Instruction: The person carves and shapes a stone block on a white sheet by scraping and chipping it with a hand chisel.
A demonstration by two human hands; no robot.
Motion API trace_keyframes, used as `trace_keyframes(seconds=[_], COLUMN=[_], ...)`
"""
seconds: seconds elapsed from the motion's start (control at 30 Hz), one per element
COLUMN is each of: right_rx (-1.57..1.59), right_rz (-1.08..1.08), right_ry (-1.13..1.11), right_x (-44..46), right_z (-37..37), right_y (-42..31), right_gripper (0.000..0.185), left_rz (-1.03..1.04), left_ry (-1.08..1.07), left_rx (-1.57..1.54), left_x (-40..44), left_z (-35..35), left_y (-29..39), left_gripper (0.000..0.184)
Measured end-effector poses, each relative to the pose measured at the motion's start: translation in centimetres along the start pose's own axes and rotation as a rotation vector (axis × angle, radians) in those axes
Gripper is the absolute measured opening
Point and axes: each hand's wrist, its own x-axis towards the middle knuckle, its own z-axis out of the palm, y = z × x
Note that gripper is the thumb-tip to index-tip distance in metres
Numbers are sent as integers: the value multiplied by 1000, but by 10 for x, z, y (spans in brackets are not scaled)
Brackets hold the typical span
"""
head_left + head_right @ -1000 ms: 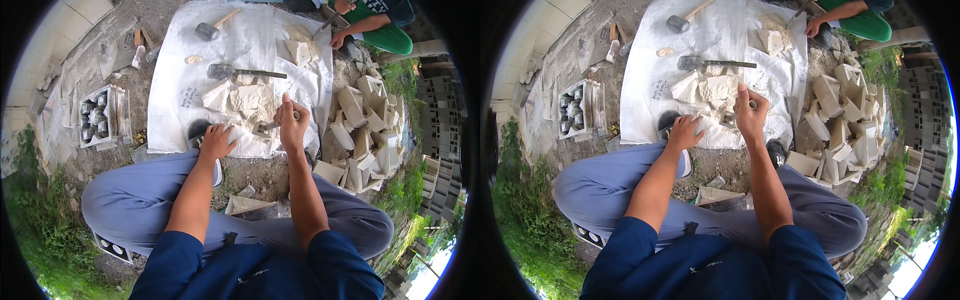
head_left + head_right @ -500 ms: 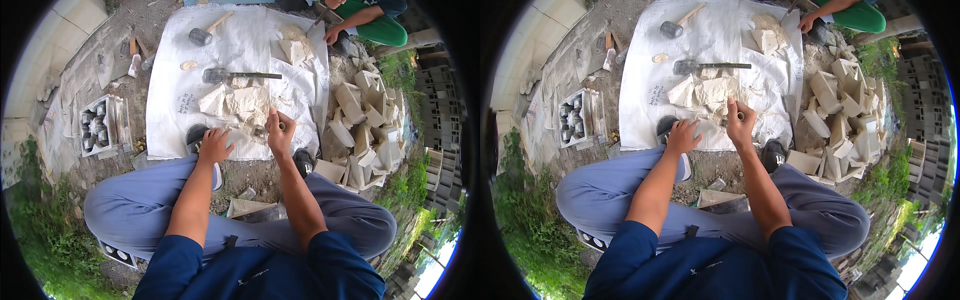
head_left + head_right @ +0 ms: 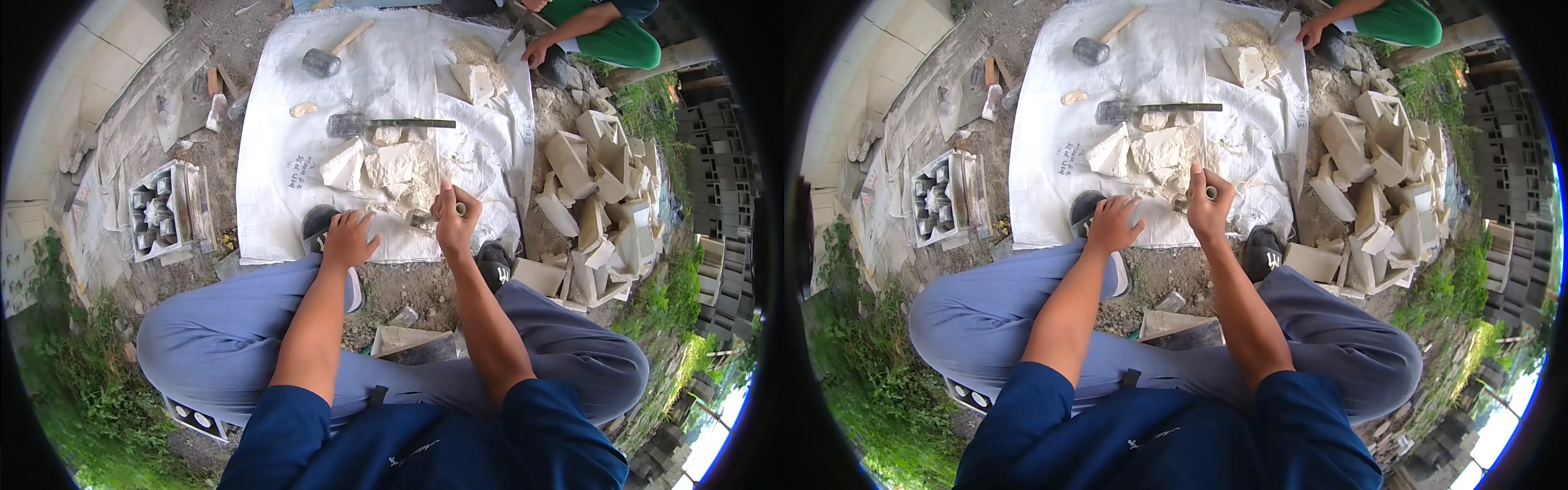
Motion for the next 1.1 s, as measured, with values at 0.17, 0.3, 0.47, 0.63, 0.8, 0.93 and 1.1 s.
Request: trace_keyframes(seconds=[0.17, 0.3, 0.47, 0.63, 0.8, 0.93, 1.1], right_rx=[-55, -246, -75, -47, -27, -270, 4], right_rz=[-7, -121, 13, -13, -14, -47, 26], right_ry=[-141, -101, -18, -143, -108, -124, -118], right_x=[14, 11, 21, 23, 30, 21, 15], right_z=[9, -5, -13, -10, -7, -12, -8], right_y=[-73, 15, 0, -84, -44, 29, -31], right_gripper=[51, 47, 47, 52, 51, 50, 48], left_rz=[-23, -46, -32, -32, -17, -31, -26], left_ry=[-37, -98, -99, -73, -58, -44, -36], left_rx=[14, 14, -5, 10, 1, 42, -41], left_x=[1, 0, -6, -9, 0, 5, 0], left_z=[-6, -9, -7, -3, -7, -8, -10], left_y=[3, 5, 7, 3, 2, 3, 3], left_gripper=[54, 55, 55, 55, 56, 55, 53])
